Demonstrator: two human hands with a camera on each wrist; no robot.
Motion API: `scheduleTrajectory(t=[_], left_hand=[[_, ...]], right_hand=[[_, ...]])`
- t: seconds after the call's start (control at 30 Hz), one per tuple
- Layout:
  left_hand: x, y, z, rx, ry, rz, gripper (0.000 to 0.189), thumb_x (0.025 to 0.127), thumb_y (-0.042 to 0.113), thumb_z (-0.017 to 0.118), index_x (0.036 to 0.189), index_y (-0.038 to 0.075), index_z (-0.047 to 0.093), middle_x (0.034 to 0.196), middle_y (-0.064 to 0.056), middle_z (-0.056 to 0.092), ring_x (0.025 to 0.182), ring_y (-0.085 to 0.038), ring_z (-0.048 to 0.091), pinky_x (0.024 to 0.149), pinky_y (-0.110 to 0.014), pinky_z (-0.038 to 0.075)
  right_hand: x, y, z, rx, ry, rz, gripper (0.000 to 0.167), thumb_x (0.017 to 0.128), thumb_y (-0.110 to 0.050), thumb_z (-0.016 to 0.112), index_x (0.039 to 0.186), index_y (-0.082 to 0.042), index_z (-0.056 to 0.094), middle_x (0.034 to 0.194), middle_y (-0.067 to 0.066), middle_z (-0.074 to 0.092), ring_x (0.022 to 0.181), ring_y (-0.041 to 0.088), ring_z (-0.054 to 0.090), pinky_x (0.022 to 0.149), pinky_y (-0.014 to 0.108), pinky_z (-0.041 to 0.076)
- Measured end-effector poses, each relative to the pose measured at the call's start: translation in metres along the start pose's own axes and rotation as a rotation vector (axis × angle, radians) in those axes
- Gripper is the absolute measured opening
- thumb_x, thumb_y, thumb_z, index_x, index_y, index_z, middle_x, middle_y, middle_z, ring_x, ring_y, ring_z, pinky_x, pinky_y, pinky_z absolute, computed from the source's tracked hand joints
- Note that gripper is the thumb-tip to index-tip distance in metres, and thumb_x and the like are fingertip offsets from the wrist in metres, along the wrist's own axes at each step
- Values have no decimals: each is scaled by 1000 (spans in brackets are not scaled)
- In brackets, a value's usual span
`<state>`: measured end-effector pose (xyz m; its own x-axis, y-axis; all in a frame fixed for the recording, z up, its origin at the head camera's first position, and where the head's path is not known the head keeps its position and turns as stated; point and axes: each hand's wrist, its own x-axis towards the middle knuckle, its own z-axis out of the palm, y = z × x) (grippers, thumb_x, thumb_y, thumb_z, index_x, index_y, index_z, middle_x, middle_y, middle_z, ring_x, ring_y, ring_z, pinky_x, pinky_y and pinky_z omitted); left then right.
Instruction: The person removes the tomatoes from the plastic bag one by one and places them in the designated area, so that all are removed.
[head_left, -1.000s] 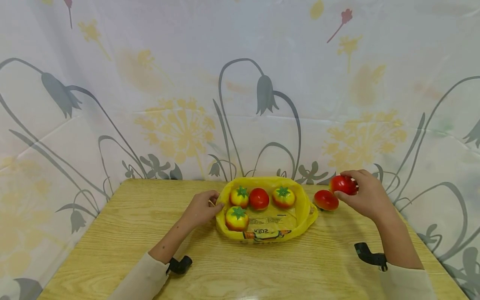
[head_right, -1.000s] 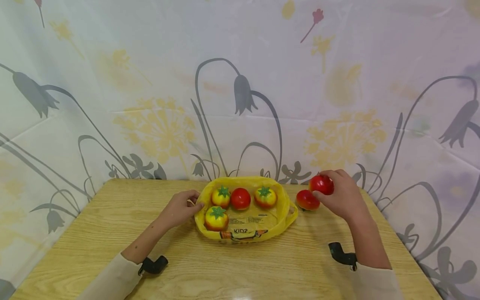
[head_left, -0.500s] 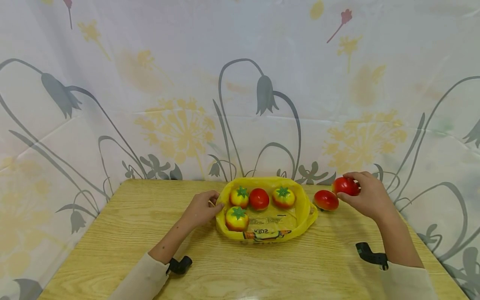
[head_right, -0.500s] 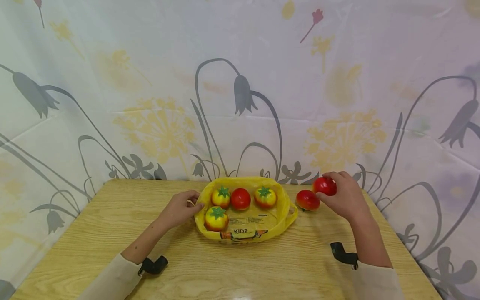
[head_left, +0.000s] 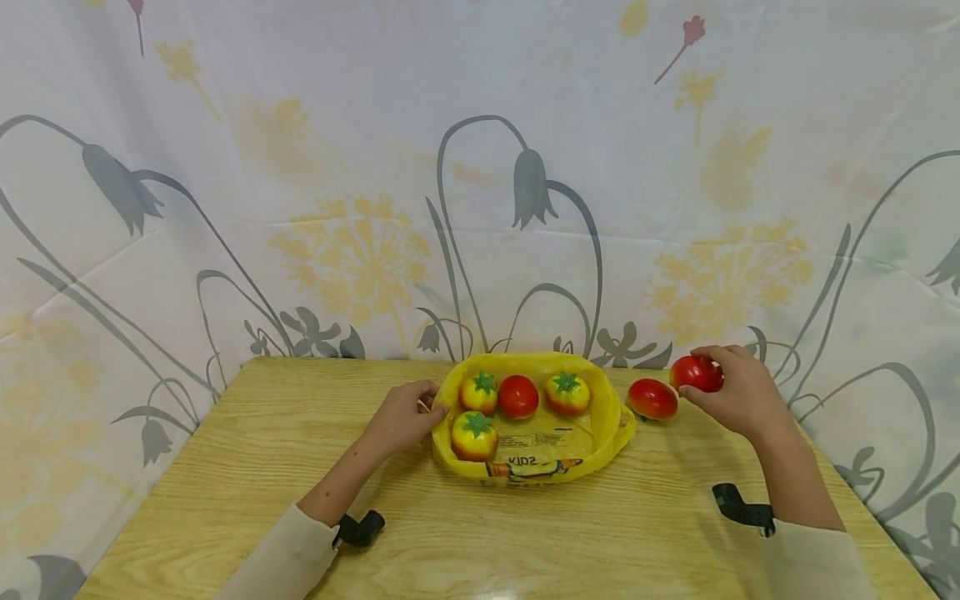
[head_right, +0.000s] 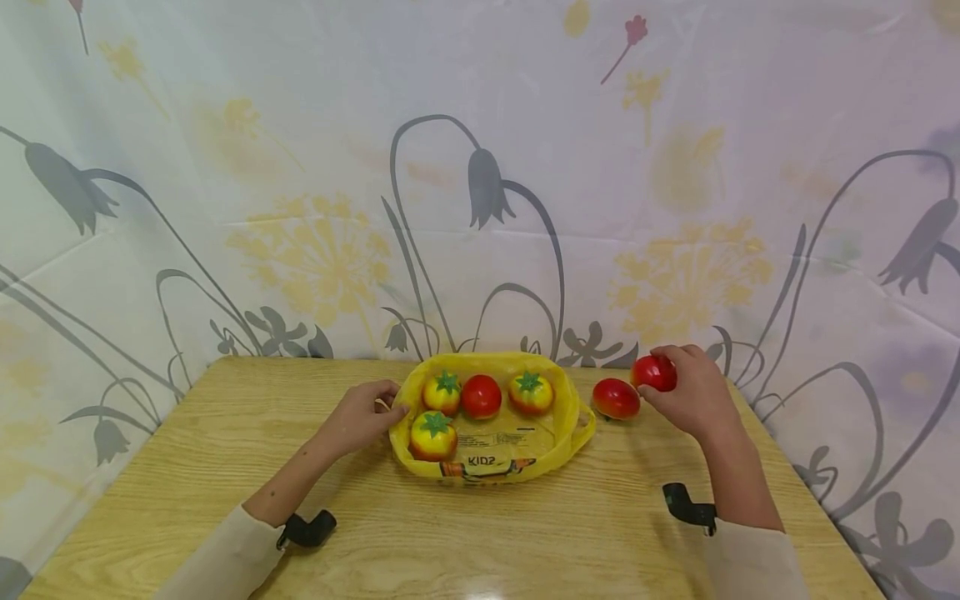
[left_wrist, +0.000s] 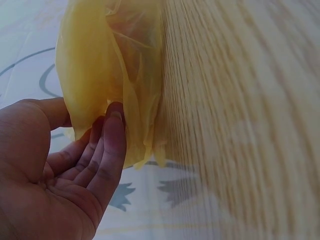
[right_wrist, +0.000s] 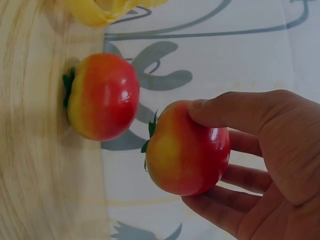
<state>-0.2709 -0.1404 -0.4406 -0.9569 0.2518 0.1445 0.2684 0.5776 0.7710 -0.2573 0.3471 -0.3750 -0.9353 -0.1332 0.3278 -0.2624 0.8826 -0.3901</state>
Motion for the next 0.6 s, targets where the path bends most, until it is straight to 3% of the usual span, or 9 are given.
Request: scheduleTrajectory(t=[0.3, 0.6], left_hand=[[1, -1, 0, 2, 5, 14, 13, 98, 12, 73, 108, 4, 73, 92, -4, 67, 75, -14, 64, 58, -28, 53], [-1, 0, 1, 17, 5, 11, 12, 99, 13, 73, 107, 5, 73, 93, -2, 69, 80, -13, 66, 66, -28, 55]], right_hand=[[0, 6, 3, -16, -14, 34, 57, 89, -16, 84, 133, 11, 59, 131, 40, 52, 110, 60, 54, 87, 70, 55], [-1, 17, 9, -23, -16, 44, 57, 88, -13, 83, 133, 11, 58, 132, 41, 51, 113, 61, 52, 88, 72, 53]])
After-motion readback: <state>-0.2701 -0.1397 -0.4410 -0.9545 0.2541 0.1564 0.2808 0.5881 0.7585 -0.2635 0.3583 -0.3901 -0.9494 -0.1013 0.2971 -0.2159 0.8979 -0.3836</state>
